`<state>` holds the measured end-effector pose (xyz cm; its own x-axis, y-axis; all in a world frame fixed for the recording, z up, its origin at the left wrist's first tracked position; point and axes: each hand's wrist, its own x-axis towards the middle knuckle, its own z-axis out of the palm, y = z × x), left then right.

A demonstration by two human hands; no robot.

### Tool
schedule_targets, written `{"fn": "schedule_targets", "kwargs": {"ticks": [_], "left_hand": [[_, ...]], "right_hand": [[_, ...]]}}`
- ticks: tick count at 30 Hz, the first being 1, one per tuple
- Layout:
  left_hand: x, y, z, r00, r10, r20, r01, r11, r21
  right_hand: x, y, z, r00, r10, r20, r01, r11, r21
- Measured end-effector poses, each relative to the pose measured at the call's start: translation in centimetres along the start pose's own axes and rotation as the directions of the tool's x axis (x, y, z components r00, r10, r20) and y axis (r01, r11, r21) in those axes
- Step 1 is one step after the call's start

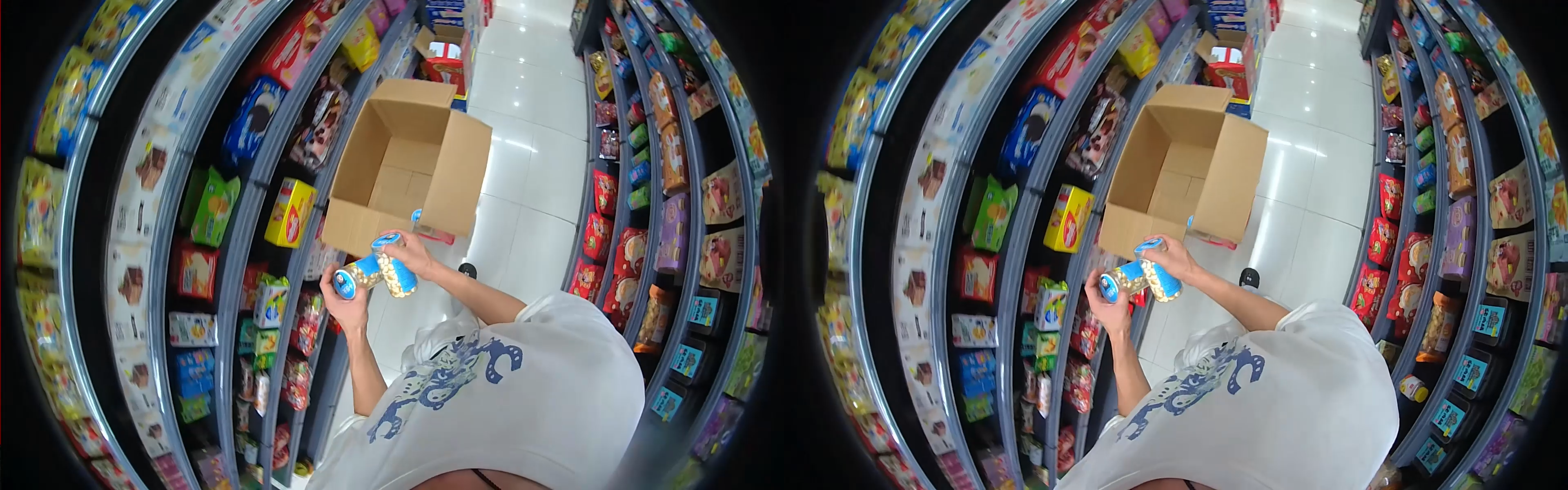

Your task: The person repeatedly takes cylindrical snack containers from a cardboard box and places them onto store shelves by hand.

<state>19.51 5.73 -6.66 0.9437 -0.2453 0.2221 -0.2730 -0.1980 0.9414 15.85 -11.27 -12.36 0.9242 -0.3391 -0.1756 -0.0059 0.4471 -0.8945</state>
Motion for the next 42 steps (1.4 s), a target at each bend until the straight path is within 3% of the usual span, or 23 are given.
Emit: {"fn": "schedule_targets", "kwargs": {"ticks": [4, 8, 11, 16, 24, 29, 30, 31, 32, 34, 37, 39, 42], "left_hand": [[-6.6, -2.3, -5.9, 0.985, -0.093, -0.144, 0.076, 0.990, -0.115], [-17.5, -4.3, -12.7, 0.905, -0.274, -0.327, 0.180, 0.941, -0.288], [-24.3, -4.3, -16.1, 0.783, -0.365, -0.503, 0.182, 0.908, -0.377], [-31.4, -1.8, -19.6, 0.550, -0.432, -0.715, 0.169, 0.896, -0.411], [-37.8, -1.9, -24.6, 0.385, -0.375, -0.843, 0.180, 0.927, -0.330], [-42.5, -4.5, -27.7, 0.221, -0.411, -0.885, 0.208, 0.906, -0.369], [-43.3, -4.9, -28.3, 0.173, -0.422, -0.890, 0.186, 0.901, -0.391], [-43.6, -5.4, -29.2, 0.112, -0.414, -0.903, 0.146, 0.906, -0.398], [-43.6, -5.6, -30.0, 0.099, -0.413, -0.905, 0.177, 0.903, -0.392], [-43.1, -5.8, -31.8, 0.054, -0.385, -0.921, 0.213, 0.906, -0.367], [-41.1, -5.7, -35.4, 0.073, -0.344, -0.936, 0.254, 0.914, -0.316], [-39.6, -4.6, -38.0, 0.064, -0.338, -0.939, 0.241, 0.918, -0.314], [-38.9, -4.3, -41.1, 0.031, -0.338, -0.941, 0.208, 0.923, -0.325]], "right_hand": [[-4.6, 2.8, 3.5, 0.984, 0.114, 0.135, -0.110, 0.993, -0.037], [-11.9, 7.0, 7.3, 0.931, 0.255, 0.261, -0.228, 0.965, -0.127], [-15.4, 9.7, 10.3, 0.867, 0.357, 0.346, -0.309, 0.932, -0.189], [-19.6, 14.3, 15.4, 0.787, 0.363, 0.499, -0.201, 0.915, -0.349], [-23.8, 18.2, 20.9, 0.566, 0.561, 0.604, -0.161, 0.794, -0.586], [-24.4, 21.3, 24.6, 0.467, 0.669, 0.578, -0.268, 0.730, -0.629], [-24.2, 22.0, 25.7, 0.449, 0.681, 0.578, -0.267, 0.720, -0.641], [-23.8, 23.7, 26.2, 0.443, 0.653, 0.614, -0.160, 0.731, -0.663], [-23.1, 25.3, 27.1, 0.414, 0.612, 0.674, -0.034, 0.750, -0.660], [-23.1, 24.7, 30.6, 0.382, 0.640, 0.667, -0.161, 0.756, -0.634], [-22.0, 27.0, 35.1, 0.309, 0.696, 0.648, -0.038, 0.690, -0.723], [-22.1, 27.8, 38.4, 0.207, 0.762, 0.614, -0.096, 0.640, -0.762], [-22.4, 29.7, 43.4, 0.069, 0.769, 0.635, -0.037, 0.638, -0.769]]}}
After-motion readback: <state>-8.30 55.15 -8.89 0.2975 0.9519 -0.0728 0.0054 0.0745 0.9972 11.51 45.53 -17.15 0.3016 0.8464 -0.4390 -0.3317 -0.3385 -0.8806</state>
